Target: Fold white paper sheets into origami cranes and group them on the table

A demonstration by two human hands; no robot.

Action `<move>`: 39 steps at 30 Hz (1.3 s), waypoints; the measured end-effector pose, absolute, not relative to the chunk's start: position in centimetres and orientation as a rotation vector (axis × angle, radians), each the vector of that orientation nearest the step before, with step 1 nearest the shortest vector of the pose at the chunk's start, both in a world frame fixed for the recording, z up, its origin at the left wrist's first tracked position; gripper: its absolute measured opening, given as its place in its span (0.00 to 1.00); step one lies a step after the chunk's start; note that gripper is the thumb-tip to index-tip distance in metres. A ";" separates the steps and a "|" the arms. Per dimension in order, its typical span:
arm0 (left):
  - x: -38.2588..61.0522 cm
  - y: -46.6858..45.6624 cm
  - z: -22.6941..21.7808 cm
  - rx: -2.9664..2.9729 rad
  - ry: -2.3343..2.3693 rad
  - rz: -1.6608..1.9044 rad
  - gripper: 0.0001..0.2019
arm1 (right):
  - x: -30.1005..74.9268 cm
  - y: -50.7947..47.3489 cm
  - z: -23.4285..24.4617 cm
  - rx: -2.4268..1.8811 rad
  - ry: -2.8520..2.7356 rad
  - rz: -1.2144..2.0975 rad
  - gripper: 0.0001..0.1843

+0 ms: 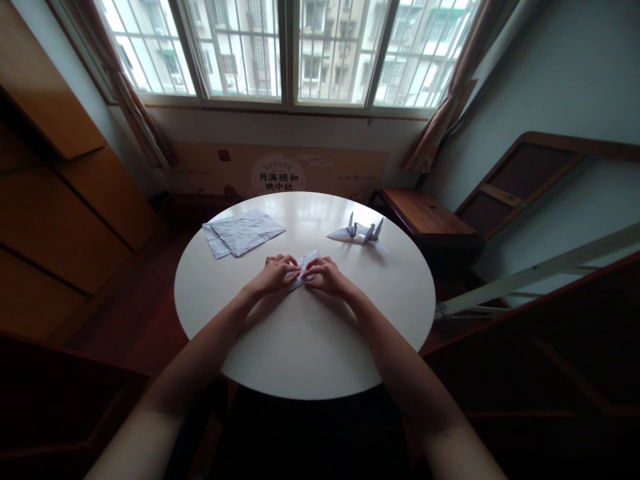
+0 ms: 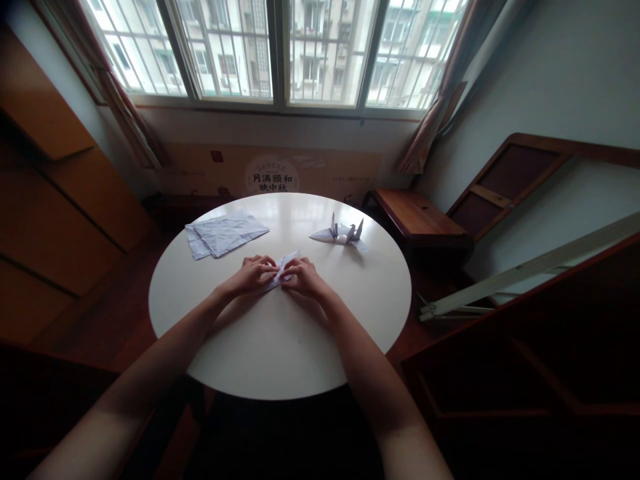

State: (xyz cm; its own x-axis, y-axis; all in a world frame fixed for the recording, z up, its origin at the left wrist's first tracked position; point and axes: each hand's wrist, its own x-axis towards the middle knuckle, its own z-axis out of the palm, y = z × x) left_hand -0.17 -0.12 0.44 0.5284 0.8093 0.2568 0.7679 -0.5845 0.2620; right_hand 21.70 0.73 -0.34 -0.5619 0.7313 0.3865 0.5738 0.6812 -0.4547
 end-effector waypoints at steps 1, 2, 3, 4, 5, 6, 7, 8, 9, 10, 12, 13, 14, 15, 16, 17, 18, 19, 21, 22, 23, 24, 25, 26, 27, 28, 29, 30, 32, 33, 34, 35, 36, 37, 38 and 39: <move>-0.2 -0.2 0.5 2.626 1.378 0.516 0.14 | 21.7 0.7 -0.3 -0.980 -2.345 0.381 0.11; -0.1 -0.2 0.7 2.609 1.390 0.495 0.15 | 21.7 0.7 -0.3 -0.962 -2.349 0.387 0.10; 0.0 -0.3 0.8 2.594 1.399 0.475 0.15 | 21.8 0.8 -0.3 -0.947 -2.350 0.393 0.10; 0.0 -0.4 0.9 2.581 1.404 0.459 0.16 | 21.8 0.8 -0.3 -0.933 -2.349 0.400 0.09; 0.0 -0.4 1.0 2.575 1.401 0.450 0.16 | 21.8 0.9 -0.4 -0.921 -2.348 0.406 0.09; 0.1 -0.5 1.0 2.577 1.393 0.448 0.16 | 21.8 0.9 -0.4 -0.909 -2.348 0.411 0.09; 0.0 -0.5 1.0 2.585 1.382 0.452 0.16 | 21.8 1.0 -0.4 -0.898 -2.350 0.414 0.09; 0.0 -0.6 1.0 2.598 1.367 0.463 0.15 | 21.8 1.0 -0.4 -0.889 -2.356 0.411 0.09; 0.0 -0.6 1.0 2.615 1.347 0.478 0.14 | 21.8 1.0 -0.4 -0.882 -2.364 0.401 0.09; -0.1 -0.6 1.1 2.629 1.323 0.501 0.14 | 21.8 1.0 -0.3 -0.874 -2.373 0.388 0.09; 0.0 -0.7 1.2 2.644 1.280 0.569 0.15 | 21.8 0.9 -0.2 -0.854 -2.387 0.368 0.11; 0.1 -0.7 1.3 2.646 1.267 0.605 0.15 | 21.8 0.9 -0.1 -0.838 -2.394 0.367 0.12; 0.2 -0.8 1.5 2.647 1.250 0.631 0.14 | 21.8 0.9 0.0 -0.819 -2.401 0.374 0.13; 0.4 -0.9 1.7 2.650 1.234 0.643 0.11 | 21.8 0.9 0.0 -0.800 -2.406 0.385 0.13; 0.6 -1.0 1.8 2.654 1.207 0.627 0.09 | 21.8 0.8 0.0 -0.785 -2.411 0.397 0.13; 0.8 -1.2 2.0 2.662 1.155 0.600 0.08 | 21.8 0.9 0.0 -0.775 -2.412 0.406 0.13; 1.0 -1.3 2.1 2.656 1.134 0.614 0.10 | 21.8 0.9 0.0 -0.769 -2.411 0.412 0.12; 1.1 -1.5 2.2 2.645 1.118 0.622 0.10 | 21.8 0.9 -0.1 -0.767 -2.406 0.415 0.11; 1.1 -1.7 2.3 2.602 1.110 0.649 0.09 | 21.9 0.9 -0.1 -0.765 -2.397 0.418 0.09; 1.1 -1.7 2.3 2.577 1.109 0.655 0.07 | 21.9 1.0 -0.1 -0.762 -2.398 0.421 0.08; 1.0 -1.7 2.3 2.554 1.105 0.661 0.06 | 21.9 1.0 0.0 -0.761 -2.400 0.422 0.08; 0.9 -1.7 2.3 2.536 1.096 0.669 0.07 | 21.9 1.0 0.0 -0.763 -2.404 0.420 0.07; 0.8 -1.6 2.3 2.525 1.077 0.677 0.08 | 21.9 0.9 0.0 -0.773 -2.410 0.410 0.07; 0.8 -1.5 2.2 2.519 1.052 0.686 0.08 | 21.9 0.9 0.1 -0.793 -2.414 0.392 0.06; 0.7 -1.4 2.1 2.515 1.028 0.695 0.07 | 21.8 0.9 0.2 -0.823 -2.413 0.367 0.06; 0.7 -1.2 2.0 2.507 1.010 0.704 0.08 | 21.8 0.8 0.2 -0.858 -2.408 0.342 0.06; 0.8 -1.1 1.8 2.494 1.000 0.713 0.08 | 21.7 0.7 0.3 -0.893 -2.398 0.327 0.06; 0.8 -1.0 1.7 2.472 1.003 0.724 0.09 | 21.6 0.6 0.3 -0.925 -2.383 0.323 0.07; 0.7 -1.0 1.4 2.409 1.035 0.748 0.08 | 21.4 0.4 0.4 -0.990 -2.348 0.329 0.07; 0.7 -1.0 1.4 2.377 1.050 0.757 0.09 | 21.3 0.3 0.4 -1.030 -2.334 0.324 0.07; 0.7 -1.0 1.3 2.354 1.057 0.760 0.09 | 21.2 0.2 0.4 -1.078 -2.322 0.309 0.08; 0.7 -1.0 1.3 2.343 1.053 0.756 0.10 | 21.2 0.2 0.4 -1.132 -2.313 0.286 0.09; 0.6 -1.0 1.2 2.345 1.039 0.748 0.11 | 21.2 0.2 0.3 -1.187 -2.306 0.260 0.10; 0.6 -1.0 1.1 2.358 1.019 0.743 0.11 | 21.3 0.2 0.2 -1.240 -2.298 0.240 0.11; 0.6 -0.9 0.9 2.378 1.000 0.743 0.10 | 21.4 0.3 0.1 -1.288 -2.290 0.230 0.11; 0.6 -0.7 0.6 2.396 0.985 0.762 0.10 | 21.6 0.4 0.0 -1.334 -2.279 0.227 0.11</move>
State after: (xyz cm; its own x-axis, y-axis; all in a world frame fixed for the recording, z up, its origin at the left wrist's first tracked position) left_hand 0.55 -0.74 0.57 0.5952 0.7366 0.3211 0.4956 -0.6510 0.5750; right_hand 21.57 0.41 0.05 -0.4054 0.8546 0.3245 0.7738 0.5098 -0.3759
